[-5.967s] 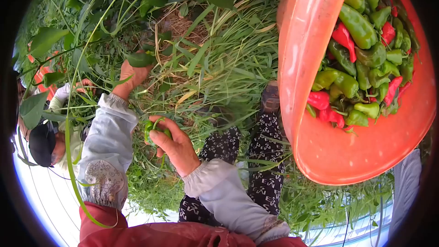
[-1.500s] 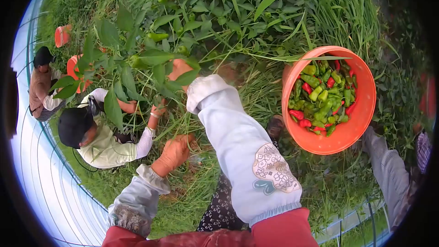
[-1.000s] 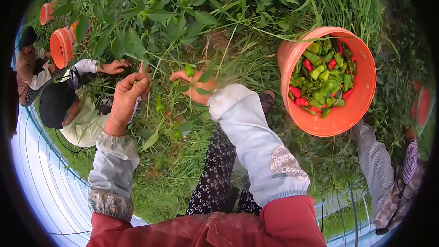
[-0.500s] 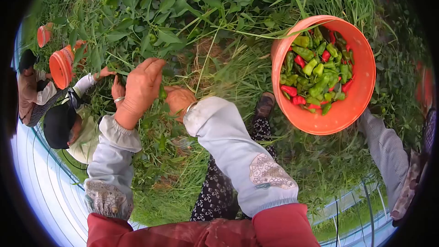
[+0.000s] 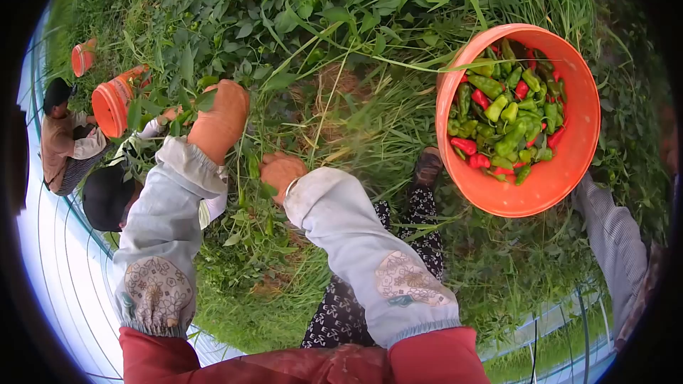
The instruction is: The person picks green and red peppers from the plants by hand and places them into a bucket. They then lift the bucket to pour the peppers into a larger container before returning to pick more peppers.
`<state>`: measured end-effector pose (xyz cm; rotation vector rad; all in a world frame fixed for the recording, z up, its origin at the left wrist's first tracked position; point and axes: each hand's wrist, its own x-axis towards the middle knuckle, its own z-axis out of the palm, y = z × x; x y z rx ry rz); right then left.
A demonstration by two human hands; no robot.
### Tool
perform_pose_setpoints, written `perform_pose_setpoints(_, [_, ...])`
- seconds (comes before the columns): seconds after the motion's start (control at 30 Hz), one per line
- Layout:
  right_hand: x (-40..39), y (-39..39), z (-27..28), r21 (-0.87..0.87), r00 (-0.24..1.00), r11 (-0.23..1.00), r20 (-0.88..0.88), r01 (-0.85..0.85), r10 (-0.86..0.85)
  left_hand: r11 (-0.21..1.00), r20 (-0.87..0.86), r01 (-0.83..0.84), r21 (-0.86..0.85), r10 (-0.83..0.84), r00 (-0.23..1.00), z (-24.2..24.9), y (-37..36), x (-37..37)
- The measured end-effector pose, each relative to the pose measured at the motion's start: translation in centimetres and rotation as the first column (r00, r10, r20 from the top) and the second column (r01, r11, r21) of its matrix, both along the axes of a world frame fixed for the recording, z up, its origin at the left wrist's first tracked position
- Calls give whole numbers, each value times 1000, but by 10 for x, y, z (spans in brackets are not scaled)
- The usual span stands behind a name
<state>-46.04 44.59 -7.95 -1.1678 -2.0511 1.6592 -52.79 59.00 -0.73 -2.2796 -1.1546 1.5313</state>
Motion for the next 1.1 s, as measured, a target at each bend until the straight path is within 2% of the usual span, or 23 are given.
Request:
perform_pose_setpoints(0.03, [2, -1, 0, 6, 1000, 1000, 19, -19, 19, 994, 12, 38, 104, -39, 999, 7, -7, -3])
perform_pose_setpoints(0.1, [4, -3, -1, 8, 999, 999, 27, -42, 42, 993, 36, -8, 117, 4, 999, 4, -23, -20])
perform_pose_setpoints(0.17, [9, -6, -5, -80, 997, 995, 42, -54, 57, 978, 240, -158, 139, 122, 963, 18, -48, -24])
perform_pose_setpoints(0.2, [10, -10, -13, -17, 996, 997, 47, -78, 78, 977, 238, -165, 135, 129, 963, 18, -61, -30])
perform_pose_setpoints(0.27, [16, -20, -20, -8, 995, 996, 59, -85, 86, 948, 355, -318, 12, 293, 888, 14, -90, -42])
perform_pose_setpoints(0.3, [22, -19, -16, 6, 994, 996, 73, -86, 85, 946, 358, -324, 9, 299, 884, 19, -102, -40])
perform_pose_setpoints(0.37, [28, -21, -12, -34, 982, 991, 135, -128, 131, 825, 486, -531, -195, 551, 679, 25, -118, -31])
perform_pose_setpoints(0.4, [28, -26, -14, -13, 990, 998, 125, -59, 60, 824, 493, -532, -193, 551, 674, 27, -124, -28])
perform_pose_setpoints(0.47, [34, -32, -16, 56, 992, 997, 110, 55, -61, 799, 583, -540, -264, 578, 571, 27, -133, -26])
perform_pose_setpoints(0.5, [37, -31, -16, 56, 992, 997, 113, 47, -53, 795, 585, -546, -266, 583, 564, 26, -136, -25])
perform_pose_setpoints(0.57, [42, -23, -16, -3, 966, 966, 23, 259, -259, 752, 673, -589, -297, 602, 430, 22, -142, -25])
perform_pose_setpoints(0.6, [44, -17, -15, -10, 956, 956, -15, 294, -294, 733, 691, -604, -313, 612, 385, 19, -146, -26])
perform_pose_setpoints(0.63, [44, -12, -14, -12, 957, 957, -16, 289, -289, 729, 689, -608, -314, 615, 382, 16, -149, -27])
perform_pose_setpoints(0.7, [46, 2, -10, -130, 984, 980, -77, 151, -162, 724, 774, -619, -305, 567, 281, 11, -155, -26])
perform_pose_setpoints(0.73, [48, 8, -14, -122, 992, 991, -108, 55, -69, 717, 770, -625, -308, 574, 279, 10, -157, -24])
perform_pose_setpoints(0.83, [38, 11, -30, -56, 995, 998, -98, -12, 6, 751, 789, -591, -294, 540, 294, 15, -164, -20])
perform_pose_setpoints(0.9, [33, 12, -29, -64, 997, 998, -81, 13, -18, 770, 793, -583, -259, 514, 327, 13, -165, -19])
perform_pose_setpoints(0.97, [34, 14, -26, -165, 998, 985, -45, -45, 38, 766, 793, -586, -265, 519, 319, 12, -165, -22])
perform_pose_setpoints(1.0, [31, 8, -33, -62, 993, 998, -110, 31, -37, 763, 796, -589, -265, 518, 314, 12, -166, -23])
perform_pose_setpoints(1.1, [26, 6, -40, 1, 990, 998, -132, 57, -56, 711, 818, -661, -241, 515, 255, 14, -172, -21])
